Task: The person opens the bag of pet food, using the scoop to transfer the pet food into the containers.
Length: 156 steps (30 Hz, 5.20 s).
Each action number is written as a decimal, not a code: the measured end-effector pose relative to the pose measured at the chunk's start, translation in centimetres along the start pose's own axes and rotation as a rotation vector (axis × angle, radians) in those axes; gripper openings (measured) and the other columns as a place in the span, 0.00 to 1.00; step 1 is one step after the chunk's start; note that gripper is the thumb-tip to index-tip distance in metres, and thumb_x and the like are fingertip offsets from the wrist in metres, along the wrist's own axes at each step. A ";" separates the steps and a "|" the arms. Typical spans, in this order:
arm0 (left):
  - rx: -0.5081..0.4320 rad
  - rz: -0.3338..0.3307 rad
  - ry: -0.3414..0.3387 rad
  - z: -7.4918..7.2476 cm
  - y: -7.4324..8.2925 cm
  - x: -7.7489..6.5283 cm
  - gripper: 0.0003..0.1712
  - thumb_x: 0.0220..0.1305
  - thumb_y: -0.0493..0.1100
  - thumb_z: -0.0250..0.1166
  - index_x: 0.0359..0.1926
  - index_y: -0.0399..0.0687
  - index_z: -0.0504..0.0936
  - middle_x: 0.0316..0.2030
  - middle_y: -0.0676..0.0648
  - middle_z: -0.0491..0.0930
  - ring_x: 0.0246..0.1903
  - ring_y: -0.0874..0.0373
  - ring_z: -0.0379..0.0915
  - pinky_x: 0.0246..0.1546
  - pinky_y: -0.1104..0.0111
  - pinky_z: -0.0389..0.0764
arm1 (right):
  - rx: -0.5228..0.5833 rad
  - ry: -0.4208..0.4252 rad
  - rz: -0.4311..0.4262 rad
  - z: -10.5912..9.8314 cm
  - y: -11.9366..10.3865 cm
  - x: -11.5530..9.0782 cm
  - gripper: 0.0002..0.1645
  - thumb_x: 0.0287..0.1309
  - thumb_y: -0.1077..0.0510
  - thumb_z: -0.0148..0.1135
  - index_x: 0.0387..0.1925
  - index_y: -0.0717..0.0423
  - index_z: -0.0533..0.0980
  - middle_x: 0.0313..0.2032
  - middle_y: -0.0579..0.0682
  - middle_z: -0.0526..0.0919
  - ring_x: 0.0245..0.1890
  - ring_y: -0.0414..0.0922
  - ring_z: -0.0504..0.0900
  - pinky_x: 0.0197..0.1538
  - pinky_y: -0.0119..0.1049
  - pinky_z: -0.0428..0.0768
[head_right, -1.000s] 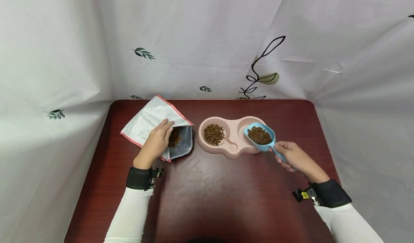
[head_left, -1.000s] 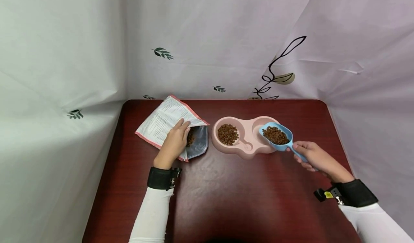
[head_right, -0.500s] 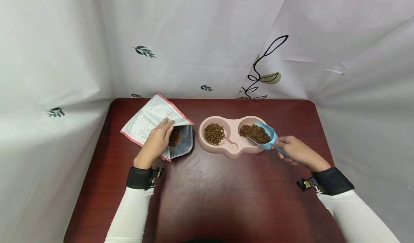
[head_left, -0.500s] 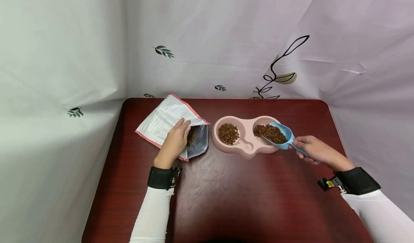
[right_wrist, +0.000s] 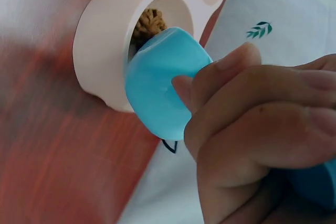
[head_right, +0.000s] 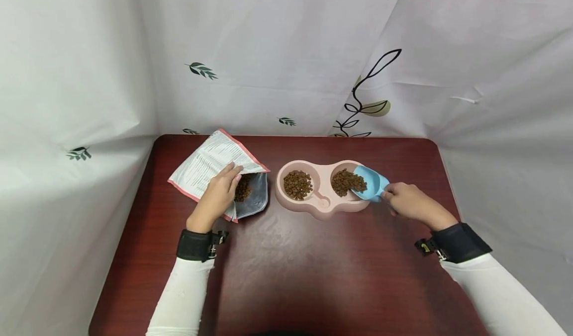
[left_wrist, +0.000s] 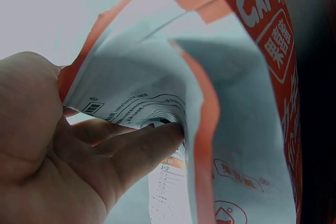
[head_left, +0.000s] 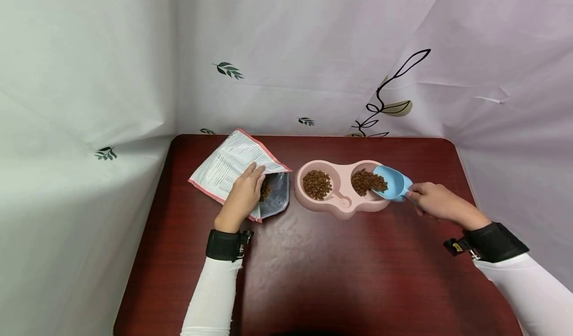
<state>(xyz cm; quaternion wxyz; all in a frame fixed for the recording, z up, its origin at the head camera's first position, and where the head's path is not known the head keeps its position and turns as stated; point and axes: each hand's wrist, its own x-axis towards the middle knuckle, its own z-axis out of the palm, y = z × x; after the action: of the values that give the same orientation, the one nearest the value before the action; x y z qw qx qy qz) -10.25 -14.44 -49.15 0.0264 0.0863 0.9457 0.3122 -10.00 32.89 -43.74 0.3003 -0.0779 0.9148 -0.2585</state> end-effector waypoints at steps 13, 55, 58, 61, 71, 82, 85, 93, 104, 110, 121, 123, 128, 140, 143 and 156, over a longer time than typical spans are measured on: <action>0.001 0.005 0.013 0.1 0.1 0.1 0.24 0.83 0.45 0.49 0.70 0.37 0.74 0.73 0.29 0.65 0.72 0.35 0.65 0.69 0.45 0.71 | -0.224 0.143 -0.028 0.3 -0.5 0.1 0.12 0.74 0.60 0.52 0.39 0.67 0.74 0.24 0.50 0.72 0.26 0.46 0.71 0.31 0.41 0.71; 0.024 0.015 0.016 0.3 0.3 -0.3 0.24 0.83 0.45 0.49 0.70 0.37 0.74 0.73 0.28 0.65 0.72 0.35 0.65 0.68 0.45 0.71 | 0.735 0.480 0.064 7.1 6.6 0.2 0.19 0.83 0.47 0.38 0.52 0.53 0.72 0.24 0.43 0.77 0.18 0.40 0.75 0.22 0.37 0.79; 0.028 0.014 0.017 0.3 0.3 -0.3 0.24 0.83 0.45 0.49 0.70 0.37 0.74 0.73 0.28 0.65 0.72 0.35 0.65 0.68 0.45 0.71 | 0.866 0.471 0.031 7.7 7.6 0.8 0.17 0.83 0.48 0.40 0.51 0.52 0.73 0.23 0.42 0.78 0.18 0.39 0.75 0.21 0.35 0.78; 0.023 0.016 0.018 0.3 0.4 -0.4 0.24 0.83 0.45 0.49 0.70 0.37 0.74 0.72 0.28 0.65 0.72 0.35 0.65 0.68 0.45 0.72 | 1.003 0.453 -0.017 8.5 8.5 1.5 0.17 0.83 0.48 0.41 0.52 0.55 0.71 0.24 0.43 0.79 0.18 0.38 0.74 0.21 0.34 0.76; 0.025 0.013 0.023 0.6 0.2 -0.3 0.24 0.83 0.44 0.50 0.70 0.37 0.74 0.72 0.28 0.66 0.71 0.35 0.66 0.68 0.45 0.71 | 1.002 0.352 0.009 9.5 10.1 2.7 0.25 0.83 0.44 0.41 0.57 0.63 0.65 0.27 0.43 0.80 0.21 0.38 0.77 0.25 0.33 0.80; 0.023 0.021 0.028 0.5 0.3 -0.3 0.24 0.83 0.45 0.49 0.69 0.36 0.75 0.72 0.27 0.66 0.71 0.35 0.67 0.68 0.45 0.72 | 0.913 0.307 0.064 9.9 10.1 2.9 0.31 0.84 0.45 0.34 0.62 0.72 0.61 0.30 0.42 0.82 0.24 0.39 0.84 0.30 0.37 0.86; 0.023 0.018 0.026 0.5 0.3 -0.3 0.24 0.83 0.45 0.49 0.69 0.37 0.75 0.72 0.28 0.66 0.71 0.35 0.66 0.68 0.45 0.72 | 0.892 0.298 0.079 10.1 10.0 3.0 0.33 0.84 0.44 0.33 0.63 0.73 0.59 0.31 0.42 0.83 0.26 0.39 0.86 0.33 0.37 0.87; 0.019 0.009 0.016 0.5 0.4 -0.4 0.25 0.84 0.46 0.48 0.70 0.37 0.74 0.73 0.28 0.65 0.72 0.36 0.65 0.68 0.46 0.72 | 0.853 0.265 0.110 10.5 9.6 2.7 0.34 0.84 0.45 0.30 0.66 0.75 0.55 0.35 0.39 0.86 0.33 0.38 0.89 0.40 0.38 0.89; 0.017 0.012 -0.002 0.1 0.5 -0.3 0.25 0.84 0.45 0.48 0.70 0.36 0.74 0.72 0.27 0.65 0.72 0.35 0.65 0.68 0.45 0.72 | 0.387 0.461 0.305 9.8 8.0 0.9 0.38 0.81 0.42 0.31 0.69 0.71 0.61 0.57 0.70 0.73 0.52 0.59 0.74 0.48 0.48 0.74; 0.025 0.004 -0.017 0.1 0.6 -0.3 0.25 0.84 0.45 0.48 0.70 0.35 0.73 0.73 0.27 0.64 0.72 0.34 0.64 0.68 0.45 0.71 | 0.294 0.661 0.272 9.2 5.3 -0.3 0.33 0.81 0.45 0.36 0.68 0.68 0.65 0.62 0.72 0.71 0.59 0.65 0.71 0.52 0.61 0.71; 0.079 0.039 0.018 -0.6 1.0 -0.8 0.22 0.83 0.42 0.49 0.67 0.34 0.76 0.70 0.28 0.69 0.69 0.33 0.69 0.64 0.44 0.75 | 0.190 0.864 -0.075 10.5 -0.1 0.4 0.17 0.70 0.67 0.49 0.56 0.65 0.77 0.51 0.62 0.79 0.49 0.54 0.78 0.47 0.34 0.68; 0.070 0.044 0.017 -0.9 1.1 -1.0 0.22 0.83 0.42 0.49 0.67 0.34 0.76 0.69 0.28 0.70 0.69 0.35 0.69 0.64 0.46 0.76 | 0.178 0.862 -0.143 11.3 -0.7 1.1 0.18 0.66 0.70 0.50 0.54 0.65 0.77 0.49 0.62 0.80 0.47 0.55 0.78 0.47 0.35 0.69; 0.042 0.059 0.020 -2.2 1.5 -1.7 0.22 0.83 0.41 0.50 0.67 0.34 0.76 0.69 0.29 0.70 0.69 0.36 0.70 0.64 0.46 0.77 | 0.162 0.768 -0.266 12.9 -3.1 2.8 0.18 0.62 0.73 0.53 0.52 0.62 0.78 0.50 0.58 0.81 0.46 0.54 0.82 0.45 0.38 0.76; 0.044 0.196 0.018 -6.4 4.1 -2.0 0.20 0.81 0.39 0.53 0.65 0.32 0.78 0.64 0.33 0.78 0.67 0.40 0.74 0.65 0.48 0.76 | 0.105 0.541 -0.607 14.7 -11.8 6.6 0.31 0.63 0.69 0.61 0.68 0.61 0.70 0.63 0.59 0.77 0.62 0.55 0.79 0.61 0.52 0.80; 0.028 0.200 -0.016 -7.0 4.8 -1.7 0.21 0.81 0.40 0.53 0.67 0.34 0.77 0.65 0.36 0.78 0.67 0.42 0.73 0.66 0.48 0.75 | 0.041 0.531 -0.651 14.1 -14.1 7.4 0.41 0.63 0.66 0.65 0.76 0.57 0.63 0.71 0.57 0.71 0.70 0.52 0.72 0.67 0.50 0.76; 0.013 0.119 -0.029 -6.4 4.6 -2.0 0.25 0.82 0.47 0.53 0.68 0.36 0.76 0.65 0.37 0.78 0.68 0.42 0.72 0.68 0.48 0.73 | 0.045 0.566 -0.803 13.7 -18.0 10.0 0.27 0.65 0.71 0.58 0.65 0.58 0.76 0.63 0.55 0.80 0.63 0.49 0.80 0.65 0.44 0.78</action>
<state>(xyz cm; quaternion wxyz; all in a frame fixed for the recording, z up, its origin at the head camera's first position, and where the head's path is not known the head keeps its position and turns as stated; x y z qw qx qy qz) -8.28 -14.91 -41.29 0.0208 0.1470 0.9404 0.3061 -10.24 8.67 -48.86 -0.0819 -0.3446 0.8523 -0.3848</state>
